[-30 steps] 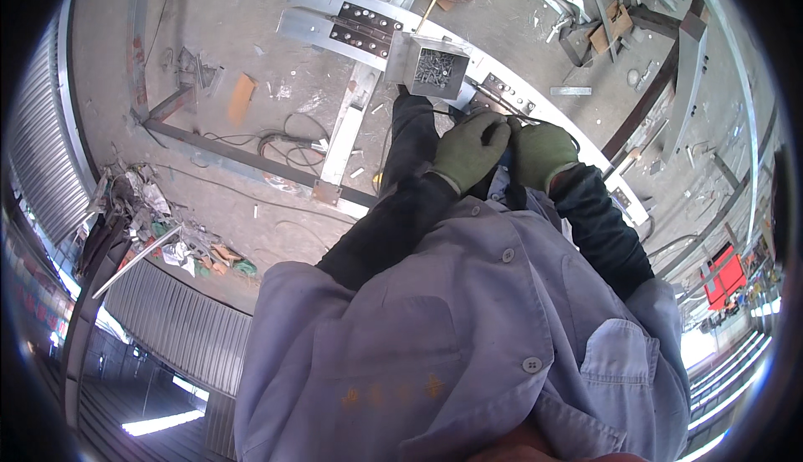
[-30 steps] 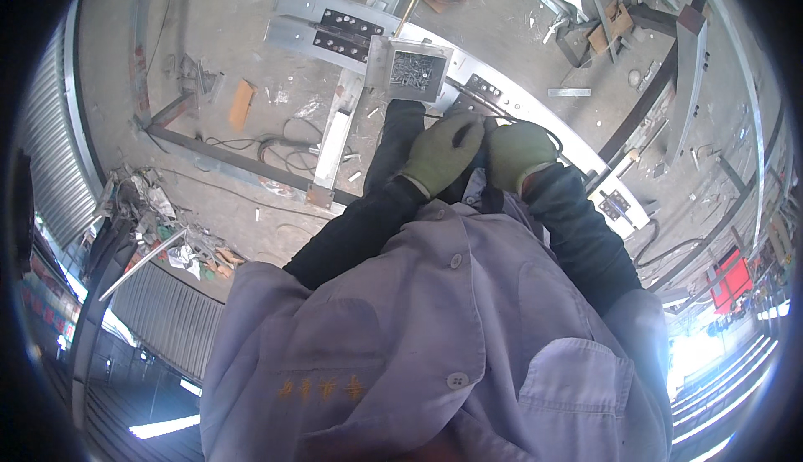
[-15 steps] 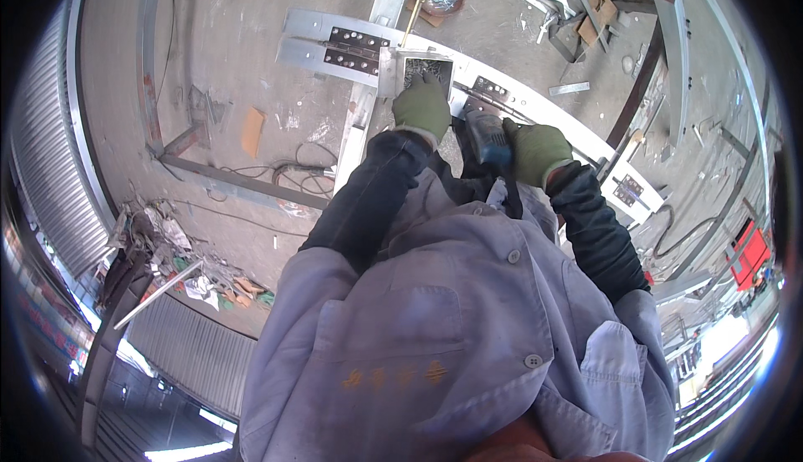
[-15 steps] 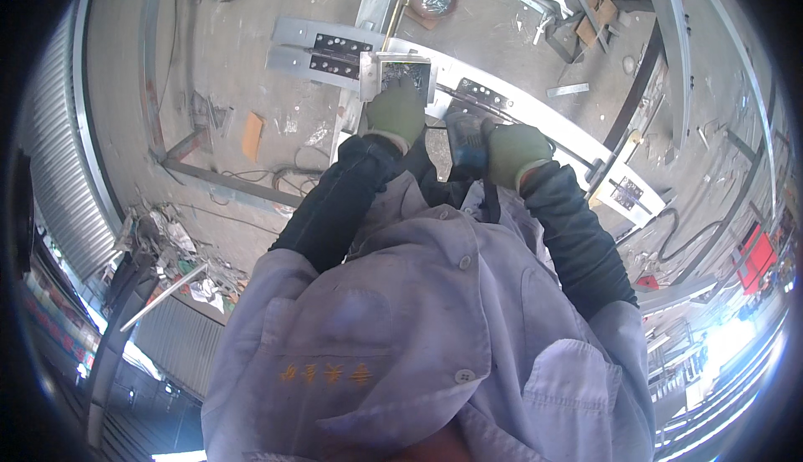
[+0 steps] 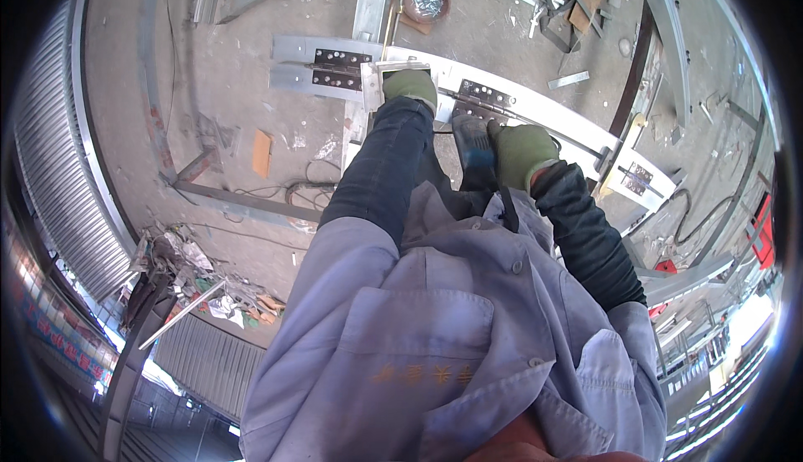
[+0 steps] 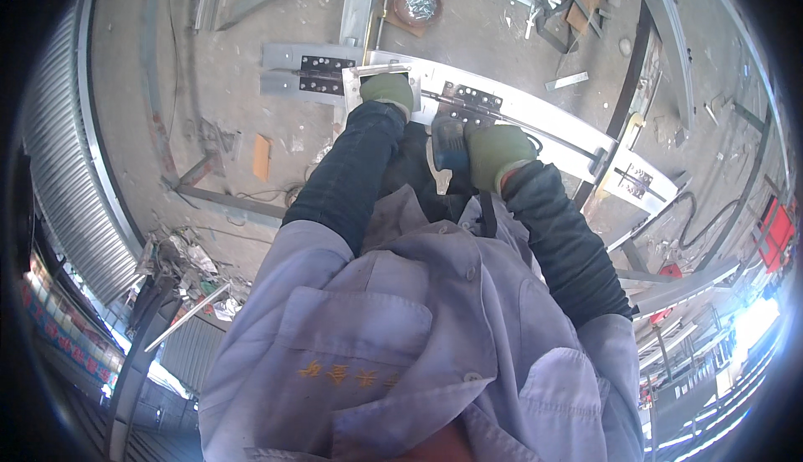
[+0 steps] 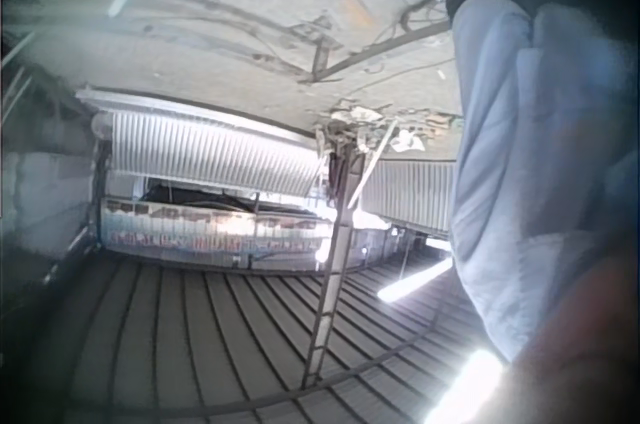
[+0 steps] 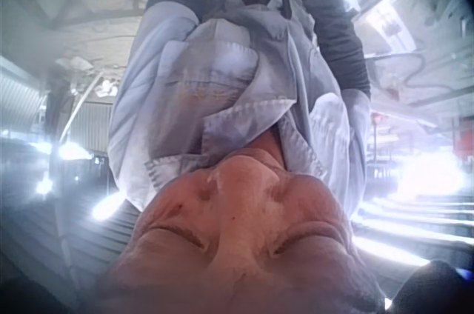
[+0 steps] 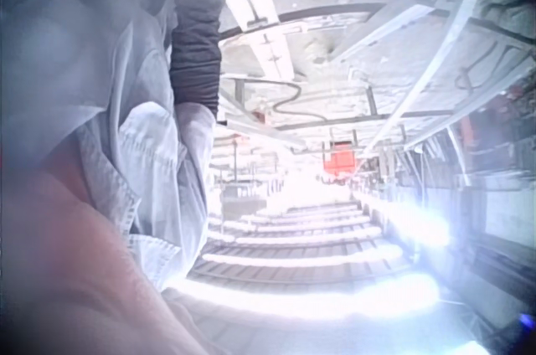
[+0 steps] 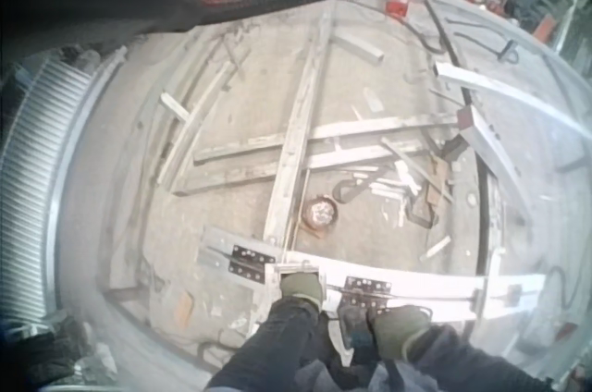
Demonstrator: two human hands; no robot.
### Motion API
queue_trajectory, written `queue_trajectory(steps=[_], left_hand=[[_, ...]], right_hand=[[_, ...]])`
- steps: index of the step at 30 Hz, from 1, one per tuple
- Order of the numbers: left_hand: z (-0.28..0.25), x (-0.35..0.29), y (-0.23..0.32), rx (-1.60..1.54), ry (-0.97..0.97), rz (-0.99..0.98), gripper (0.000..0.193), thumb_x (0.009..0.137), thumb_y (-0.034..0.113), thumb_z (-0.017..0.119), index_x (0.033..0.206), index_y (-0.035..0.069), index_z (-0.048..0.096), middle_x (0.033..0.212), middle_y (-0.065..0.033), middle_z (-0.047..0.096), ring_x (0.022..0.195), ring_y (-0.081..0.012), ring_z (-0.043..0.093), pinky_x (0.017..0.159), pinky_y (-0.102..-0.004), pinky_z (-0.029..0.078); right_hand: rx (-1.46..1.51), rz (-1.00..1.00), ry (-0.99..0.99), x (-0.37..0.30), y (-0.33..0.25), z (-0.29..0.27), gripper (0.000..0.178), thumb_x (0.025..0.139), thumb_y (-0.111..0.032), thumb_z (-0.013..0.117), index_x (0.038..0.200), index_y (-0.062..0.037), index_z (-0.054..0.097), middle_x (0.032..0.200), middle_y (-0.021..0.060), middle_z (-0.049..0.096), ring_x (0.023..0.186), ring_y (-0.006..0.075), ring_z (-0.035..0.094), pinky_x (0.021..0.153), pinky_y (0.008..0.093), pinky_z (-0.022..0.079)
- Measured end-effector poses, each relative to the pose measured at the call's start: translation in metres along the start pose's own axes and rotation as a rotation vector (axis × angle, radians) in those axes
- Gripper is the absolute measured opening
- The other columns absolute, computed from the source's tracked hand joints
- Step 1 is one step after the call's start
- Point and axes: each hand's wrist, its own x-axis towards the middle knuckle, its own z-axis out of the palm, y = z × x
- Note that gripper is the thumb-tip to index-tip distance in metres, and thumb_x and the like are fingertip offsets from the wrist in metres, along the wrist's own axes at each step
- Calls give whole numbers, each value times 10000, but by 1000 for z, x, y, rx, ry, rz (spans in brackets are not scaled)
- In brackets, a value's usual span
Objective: The person uses a corded electric drill to fasten screws into metal hinges attached to a metal frame. They repeatedly pick up screws, align them with holes, and drive them in while seated on the floor.
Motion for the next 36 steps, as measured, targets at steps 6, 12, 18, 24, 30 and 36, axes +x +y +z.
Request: queue_trajectory(steps=[6,12,18,24,30,36], left_hand=[[-6,-22,-5,-17,179,74,244,1031,271,695,1135,139,871,1123,-128,857,1077,-323,823,887,-499,638],[-31,-61,-13,-74,348,175,196,1027,224,648,1061,126,814,1030,-133,817,935,-354,816,780,-513,643],[-18,-90,-59,-337,541,173,228,1046,318,664,1021,107,748,951,-159,776,899,-379,793,793,-531,614],[-41,-140,-72,-981,485,143,159,1009,200,767,1099,69,779,960,-160,807,872,-326,785,806,-444,609],[-27,-126,-80,-1366,300,172,108,1009,72,749,1100,13,743,890,-51,744,764,-118,687,688,-289,562],[-29,-105,-85,-1558,114,190,116,1059,76,704,1159,30,668,984,-80,768,793,-152,744,669,-294,592]], right_hand=[[-2,-38,32,2,3,4,617,847,-265,767,1386,9,648,1032,258,817,1007,460,804,890,543,630],[-20,-40,47,-4,1,-5,629,855,-308,776,1383,7,639,1039,260,816,1022,465,803,900,541,633],[-28,-47,43,-1,-2,2,593,861,-328,787,1358,-29,660,1064,253,817,1043,472,796,909,551,628],[30,-61,130,-10,-10,3,523,864,-336,789,1302,-63,705,1074,243,816,1053,463,795,921,547,625],[-6,18,130,-5,-22,10,515,844,-321,807,1297,-87,730,1118,243,813,1087,455,790,950,539,620],[0,87,128,-8,-21,20,499,821,-294,814,1277,-102,753,1165,242,813,1133,451,782,972,532,615]])
